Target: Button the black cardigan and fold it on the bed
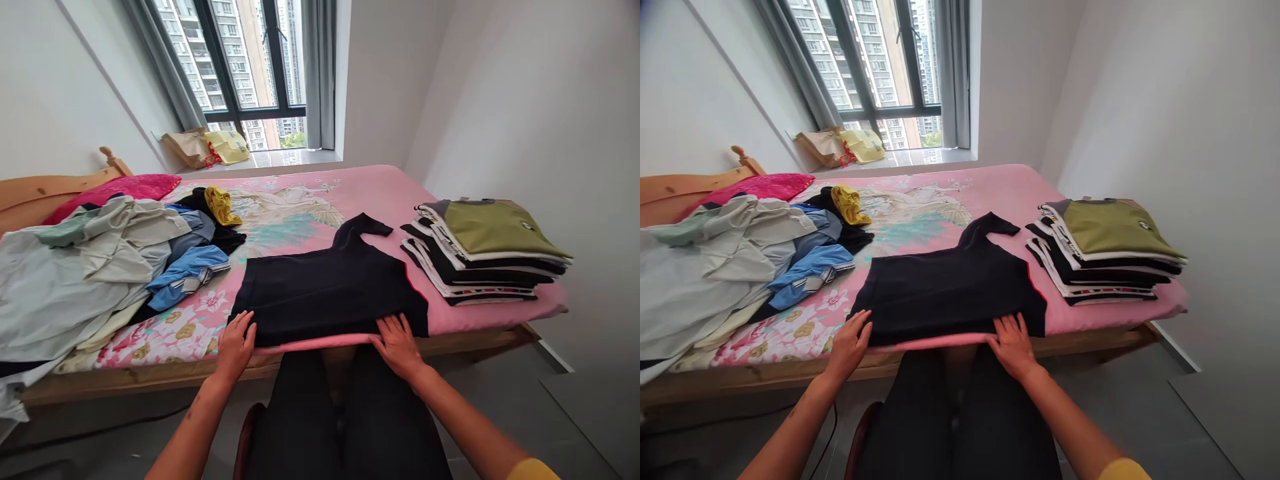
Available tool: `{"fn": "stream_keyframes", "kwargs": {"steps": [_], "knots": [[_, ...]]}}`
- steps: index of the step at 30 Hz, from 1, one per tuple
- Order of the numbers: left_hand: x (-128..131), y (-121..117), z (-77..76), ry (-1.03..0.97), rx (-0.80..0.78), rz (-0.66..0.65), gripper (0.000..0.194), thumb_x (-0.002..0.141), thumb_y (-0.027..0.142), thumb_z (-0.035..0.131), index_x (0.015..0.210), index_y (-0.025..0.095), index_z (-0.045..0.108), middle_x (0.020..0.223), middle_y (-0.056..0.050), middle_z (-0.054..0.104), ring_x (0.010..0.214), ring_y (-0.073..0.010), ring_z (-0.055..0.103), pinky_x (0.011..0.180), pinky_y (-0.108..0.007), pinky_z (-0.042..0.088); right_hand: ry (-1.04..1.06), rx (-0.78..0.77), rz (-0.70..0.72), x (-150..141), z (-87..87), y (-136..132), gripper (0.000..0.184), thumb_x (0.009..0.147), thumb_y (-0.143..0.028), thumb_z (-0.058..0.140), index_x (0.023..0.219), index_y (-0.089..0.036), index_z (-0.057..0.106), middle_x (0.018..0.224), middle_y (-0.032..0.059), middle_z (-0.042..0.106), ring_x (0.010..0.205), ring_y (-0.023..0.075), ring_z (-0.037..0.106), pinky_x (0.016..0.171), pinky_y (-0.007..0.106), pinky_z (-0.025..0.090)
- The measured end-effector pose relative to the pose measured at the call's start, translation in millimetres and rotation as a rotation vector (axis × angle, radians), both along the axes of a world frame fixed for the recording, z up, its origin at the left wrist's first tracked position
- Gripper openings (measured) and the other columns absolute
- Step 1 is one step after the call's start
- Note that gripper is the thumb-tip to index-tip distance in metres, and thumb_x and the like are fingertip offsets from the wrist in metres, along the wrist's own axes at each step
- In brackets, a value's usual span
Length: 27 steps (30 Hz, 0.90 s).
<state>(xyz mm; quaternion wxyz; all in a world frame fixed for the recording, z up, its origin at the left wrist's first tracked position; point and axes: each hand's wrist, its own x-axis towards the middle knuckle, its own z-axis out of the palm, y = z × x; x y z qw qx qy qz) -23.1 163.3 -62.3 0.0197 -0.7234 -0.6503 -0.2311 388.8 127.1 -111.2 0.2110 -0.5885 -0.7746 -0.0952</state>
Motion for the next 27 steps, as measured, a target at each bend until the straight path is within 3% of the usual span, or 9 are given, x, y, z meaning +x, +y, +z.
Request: {"fn": "stream_keyframes", "kwargs": {"steps": [3,6,12,18,22,27], "knots": [[-11.8,7.0,2.4,0.018,-0.095,0.150,0.045,0.089,0.039,0.035,0.119,0.013,0.056,0.118,-0.013,0.060,0.112,-0.0249,0.053,0.098,-0.039,0.039,0.072,0.075,0.043,12.7,0.7,-14.8,0.035,0.090,-0.034,0.044,0.119,-0.019,0.056,0.124,0.0111,0.056,0.120,0.0268,0.046,0.106,0.050,0.024],[-17.4,12.5,8.7,0.022,-0.222,0.265,0.048,0.086,0.044,0.037,0.118,0.014,0.056,0.110,-0.014,0.063,0.106,-0.0269,0.057,0.092,-0.040,0.041,0.212,0.123,0.048,10.1,16.6,-22.8,0.027,0.088,-0.028,0.045,0.110,-0.024,0.061,0.119,0.0064,0.059,0.116,0.0244,0.050,0.105,0.049,0.028],[-21.2,29.2,24.8,-0.145,-0.518,0.316,0.060,0.072,0.060,0.051,0.109,0.013,0.055,0.102,-0.014,0.066,0.098,-0.0275,0.061,0.080,-0.033,0.044,0.283,0.099,0.130,-42.3,51.1,-18.0,0.028,0.087,-0.021,0.046,0.112,-0.024,0.059,0.125,0.0064,0.056,0.124,0.0245,0.043,0.109,0.051,0.024],[-24.2,22.9,29.7,-0.186,-0.516,0.307,0.049,0.070,0.055,0.056,0.101,0.017,0.055,0.094,-0.008,0.067,0.090,-0.0241,0.063,0.074,-0.030,0.042,0.260,0.042,0.177,-77.3,38.4,-24.4,0.031,0.086,-0.020,0.045,0.116,-0.024,0.056,0.130,0.0070,0.052,0.128,0.0259,0.039,0.108,0.054,0.023],[-24.1,17.7,32.7,-0.179,-0.525,0.318,0.044,0.066,0.059,0.057,0.085,0.019,0.060,0.077,-0.006,0.067,0.081,-0.0249,0.063,0.065,-0.028,0.039,0.266,0.040,0.164,-73.9,31.8,-30.7,0.031,0.086,-0.020,0.046,0.115,-0.024,0.056,0.129,0.0070,0.053,0.127,0.0274,0.040,0.107,0.058,0.022],[-18.6,24.6,36.4,-0.163,-0.596,0.279,0.041,0.064,0.060,0.057,0.068,0.020,0.057,0.059,-0.002,0.060,0.068,-0.0225,0.061,0.056,-0.026,0.033,0.318,0.058,0.199,-71.0,37.7,-39.7,0.029,0.085,-0.015,0.045,0.111,-0.023,0.057,0.124,0.0069,0.056,0.126,0.0254,0.042,0.107,0.055,0.027]]}}
